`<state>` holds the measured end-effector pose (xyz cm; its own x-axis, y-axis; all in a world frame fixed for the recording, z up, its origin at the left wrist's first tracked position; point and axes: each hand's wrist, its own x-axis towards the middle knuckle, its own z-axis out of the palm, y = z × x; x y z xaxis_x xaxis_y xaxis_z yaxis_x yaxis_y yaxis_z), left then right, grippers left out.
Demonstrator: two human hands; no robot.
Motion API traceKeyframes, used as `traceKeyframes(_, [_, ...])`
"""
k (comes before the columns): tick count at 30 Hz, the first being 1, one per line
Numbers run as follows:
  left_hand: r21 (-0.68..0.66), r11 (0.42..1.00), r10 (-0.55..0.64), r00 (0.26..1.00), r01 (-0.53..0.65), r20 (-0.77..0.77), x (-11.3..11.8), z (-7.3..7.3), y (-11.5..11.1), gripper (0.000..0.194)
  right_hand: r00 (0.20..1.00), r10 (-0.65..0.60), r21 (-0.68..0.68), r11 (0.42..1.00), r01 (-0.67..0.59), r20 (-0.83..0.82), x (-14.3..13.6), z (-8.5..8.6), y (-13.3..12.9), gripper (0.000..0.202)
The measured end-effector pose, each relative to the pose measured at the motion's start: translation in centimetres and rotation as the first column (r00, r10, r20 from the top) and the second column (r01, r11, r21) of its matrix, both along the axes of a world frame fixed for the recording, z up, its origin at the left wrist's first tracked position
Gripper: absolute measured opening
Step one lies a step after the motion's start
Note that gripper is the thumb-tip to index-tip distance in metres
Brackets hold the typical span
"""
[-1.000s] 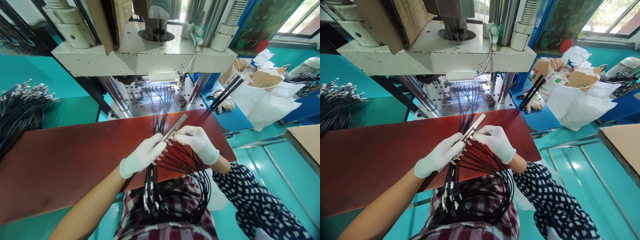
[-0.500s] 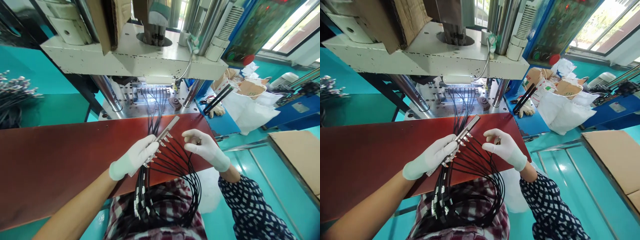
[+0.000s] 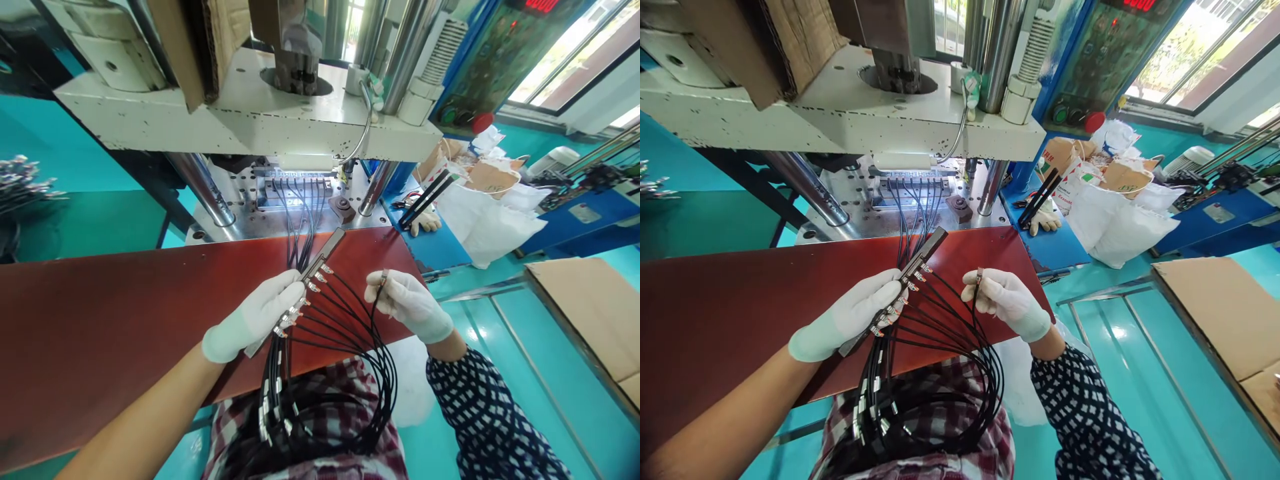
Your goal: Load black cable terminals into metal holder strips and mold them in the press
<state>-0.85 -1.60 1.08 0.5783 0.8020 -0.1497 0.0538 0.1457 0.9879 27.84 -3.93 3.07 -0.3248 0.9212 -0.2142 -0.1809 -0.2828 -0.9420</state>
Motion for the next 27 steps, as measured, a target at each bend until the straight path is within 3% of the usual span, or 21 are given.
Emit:
traceKeyframes(3, [0.015,1.000,-0.025,0.999,0.026,-0.033,0.0,0.1,0.0,0.037,0.999,0.021,0.020,1.000,-0.022,0.044,-1.1,0.5,0.5,0.043])
traceKeyframes(5, [0.020,0.998,-0.051,0.997,0.052,-0.049,0.0,0.1,0.1,0.038,0.978,-0.058,0.098,0.994,0.039,0.201,-2.4,0.9,0.8,0.037])
traceKeyframes(8, [0.052,0.996,-0.072,0.996,0.074,-0.049,-0.1,0.0,0.2,0.038,0.845,-0.264,0.327,0.938,0.113,0.466,-4.4,1.4,1.2,0.030])
traceKeyframes(10, [0.078,0.993,-0.084,0.995,0.087,-0.046,-0.2,0.1,0.3,0.038,0.771,-0.321,0.398,0.912,0.095,0.551,-5.3,1.4,1.4,0.030])
traceKeyframes(12, [0.078,0.992,-0.098,0.994,0.101,-0.046,-0.2,0.2,0.3,0.037,0.767,-0.301,0.394,0.917,0.068,0.567,-5.8,1.3,1.8,0.029])
traceKeyframes(19, [0.119,0.983,-0.119,0.982,0.137,-0.145,-0.3,0.7,0.4,0.038,0.866,-0.141,0.333,0.942,-0.031,0.480,-5.7,1.0,3.2,0.032])
traceKeyframes(24, [0.324,0.930,-0.042,0.926,0.174,-0.375,-0.5,0.7,0.5,0.035,0.804,-0.151,0.322,0.945,-0.054,0.575,-6.1,1.0,3.2,0.024])
traceKeyframes(27, [0.330,0.929,-0.037,0.930,0.167,-0.366,-0.4,0.4,0.5,0.035,0.787,-0.173,0.380,0.921,-0.083,0.592,-5.9,0.8,2.9,0.028])
